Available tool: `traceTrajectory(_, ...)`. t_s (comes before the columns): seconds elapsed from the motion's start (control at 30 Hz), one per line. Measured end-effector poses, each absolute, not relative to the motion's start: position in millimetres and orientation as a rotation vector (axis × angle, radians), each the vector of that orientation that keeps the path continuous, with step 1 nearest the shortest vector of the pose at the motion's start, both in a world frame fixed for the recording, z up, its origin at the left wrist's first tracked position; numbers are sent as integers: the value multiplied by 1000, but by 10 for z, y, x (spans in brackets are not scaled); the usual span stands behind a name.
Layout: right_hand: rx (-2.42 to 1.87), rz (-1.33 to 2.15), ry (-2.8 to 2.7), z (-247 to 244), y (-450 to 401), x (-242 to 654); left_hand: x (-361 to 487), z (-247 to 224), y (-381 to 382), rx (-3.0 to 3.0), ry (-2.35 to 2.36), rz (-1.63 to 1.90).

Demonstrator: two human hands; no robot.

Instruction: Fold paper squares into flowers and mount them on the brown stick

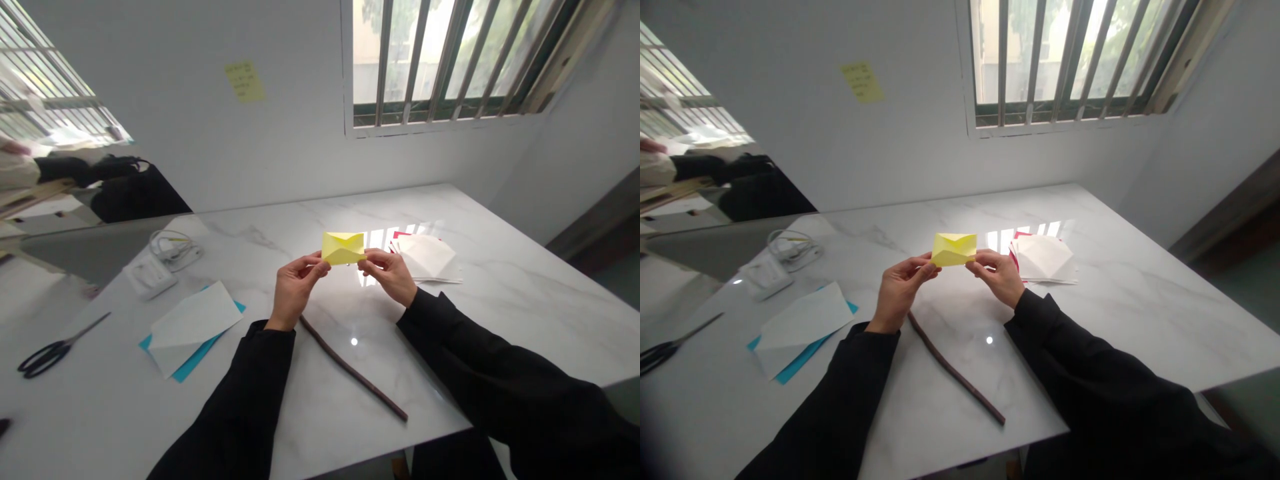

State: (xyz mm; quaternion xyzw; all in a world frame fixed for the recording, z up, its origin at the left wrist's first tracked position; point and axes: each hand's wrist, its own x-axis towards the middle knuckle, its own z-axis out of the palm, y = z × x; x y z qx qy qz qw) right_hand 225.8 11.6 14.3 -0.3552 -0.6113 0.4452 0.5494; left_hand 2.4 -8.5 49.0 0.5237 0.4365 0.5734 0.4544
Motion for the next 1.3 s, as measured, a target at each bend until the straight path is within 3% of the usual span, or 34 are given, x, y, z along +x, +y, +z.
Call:
traceTrajectory(0.67,-862,1162,-1393,100,80,2189,40,487,-112,1234,1090,1391)
traceTrajectory(1.0,-863,1094,-1541,108,46,2221,55,540,-184,971,921,1140)
traceTrajectory(1.3,-820,1016,-1739,123,21,2241,64,468,-120,908,978,1284)
